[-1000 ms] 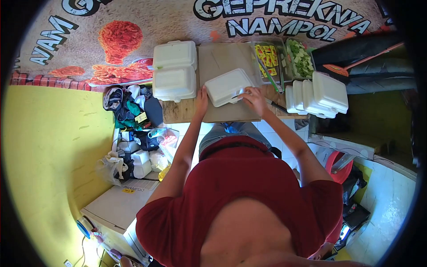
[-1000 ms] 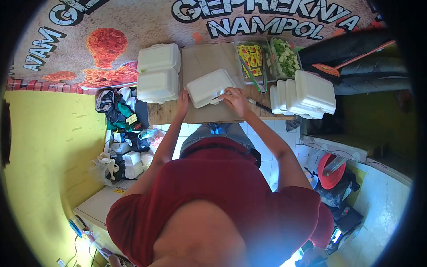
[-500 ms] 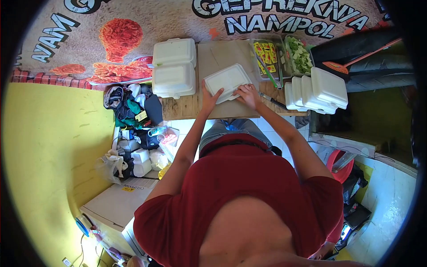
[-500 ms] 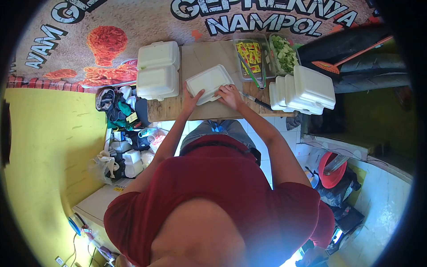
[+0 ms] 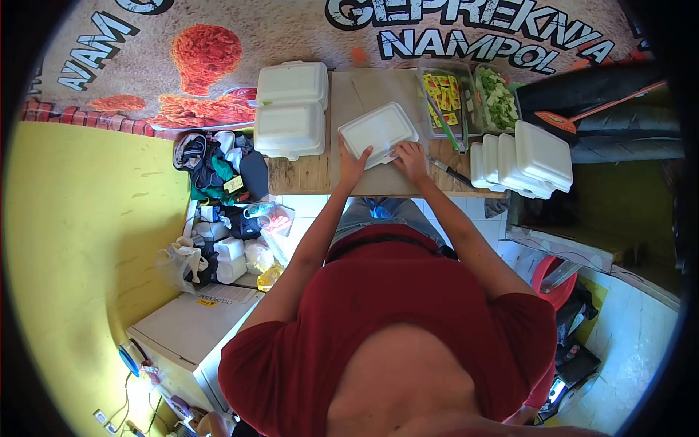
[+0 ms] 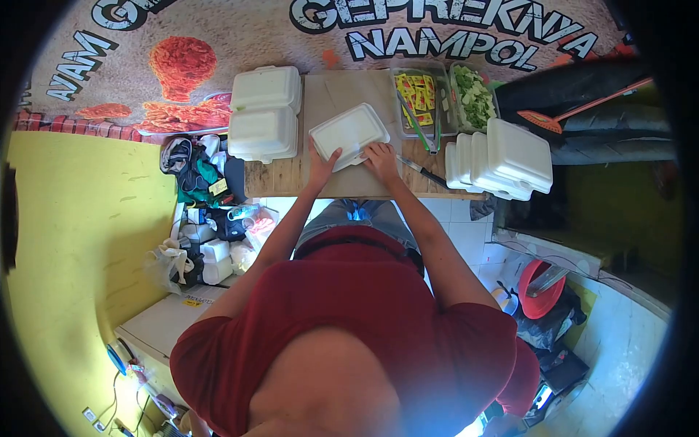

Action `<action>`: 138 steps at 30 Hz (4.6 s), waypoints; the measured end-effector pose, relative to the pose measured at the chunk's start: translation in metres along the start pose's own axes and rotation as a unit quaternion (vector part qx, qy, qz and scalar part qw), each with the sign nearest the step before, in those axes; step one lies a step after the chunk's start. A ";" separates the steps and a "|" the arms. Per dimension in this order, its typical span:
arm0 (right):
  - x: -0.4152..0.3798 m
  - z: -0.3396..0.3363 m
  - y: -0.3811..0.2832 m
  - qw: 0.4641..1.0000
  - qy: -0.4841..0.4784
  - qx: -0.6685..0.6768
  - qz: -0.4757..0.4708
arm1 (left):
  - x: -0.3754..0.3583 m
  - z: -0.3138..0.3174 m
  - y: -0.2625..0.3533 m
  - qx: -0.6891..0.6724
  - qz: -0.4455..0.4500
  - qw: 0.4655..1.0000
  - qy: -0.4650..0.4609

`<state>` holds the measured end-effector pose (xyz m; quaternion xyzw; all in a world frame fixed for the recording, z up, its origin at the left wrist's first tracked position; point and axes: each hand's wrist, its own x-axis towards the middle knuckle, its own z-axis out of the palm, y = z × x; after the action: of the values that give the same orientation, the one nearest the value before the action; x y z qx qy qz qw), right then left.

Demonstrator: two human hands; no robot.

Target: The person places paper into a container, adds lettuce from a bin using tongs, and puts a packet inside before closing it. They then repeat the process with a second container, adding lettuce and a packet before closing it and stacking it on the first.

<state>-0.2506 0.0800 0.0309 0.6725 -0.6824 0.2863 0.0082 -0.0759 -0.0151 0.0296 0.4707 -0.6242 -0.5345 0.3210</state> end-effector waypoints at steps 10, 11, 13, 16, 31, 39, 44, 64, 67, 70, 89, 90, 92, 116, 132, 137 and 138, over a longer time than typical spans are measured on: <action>0.013 -0.008 -0.001 0.999 0.025 -0.002 0.035 | 0.003 -0.002 0.029 -0.030 -0.119 0.992 0.009; 0.017 -0.007 -0.001 0.999 0.032 -0.002 0.042 | 0.006 -0.002 0.028 -0.036 -0.138 0.990 0.008; 0.022 -0.005 0.002 0.999 0.030 0.006 0.039 | 0.012 0.001 0.013 -0.049 -0.138 0.989 0.003; 0.020 0.004 0.010 0.998 0.041 0.030 0.026 | 0.005 0.002 0.039 -0.150 -0.198 0.968 -0.019; 0.011 -0.037 -0.007 0.994 0.002 0.097 0.040 | 0.005 -0.003 0.035 0.140 -0.161 0.976 -0.033; 0.111 -0.027 0.012 0.952 0.034 0.101 0.286 | 0.063 -0.131 0.117 0.221 0.182 0.938 0.194; 0.097 0.013 0.060 0.904 -0.125 0.226 0.341 | 0.143 -0.214 0.086 0.233 0.072 0.935 0.257; 0.094 0.014 0.057 0.860 -0.119 0.309 0.388 | 0.134 -0.272 -0.008 -0.041 -0.374 0.918 -0.121; 0.096 0.006 0.053 0.858 -0.123 0.322 0.382 | 0.106 -0.282 -0.025 -0.102 -0.391 0.907 -0.117; 0.096 0.009 0.054 0.862 -0.121 0.319 0.376 | 0.069 -0.282 -0.012 -0.147 -0.389 0.906 -0.080; 0.096 0.017 0.063 0.866 -0.128 0.308 0.372 | -0.009 -0.289 -0.113 -0.369 -0.353 0.860 0.031; 0.096 0.017 0.063 0.866 -0.128 0.310 0.371 | -0.011 -0.288 -0.109 -0.373 -0.349 0.859 0.032; 0.095 0.019 0.064 0.866 -0.127 0.313 0.368 | -0.019 -0.281 -0.083 -0.394 -0.330 0.857 0.035; 0.101 0.008 0.051 0.849 -0.124 0.335 0.390 | -0.012 -0.265 -0.087 -0.404 -0.241 0.882 0.017; 0.104 -0.008 0.035 0.844 -0.138 0.309 0.417 | 0.076 -0.246 0.000 -0.329 -0.289 0.897 -0.065; 0.098 0.004 0.037 0.829 -0.122 0.317 0.444 | 0.084 -0.232 0.026 -0.313 -0.241 0.914 -0.094; 0.098 0.007 0.037 0.833 -0.116 0.308 0.445 | 0.088 -0.231 0.028 -0.311 -0.231 0.916 -0.102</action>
<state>-0.2920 -0.0145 0.0498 0.2921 -0.7805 0.3743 -0.4068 0.0947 -0.1816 0.0995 0.4211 -0.3295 -0.8060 0.2539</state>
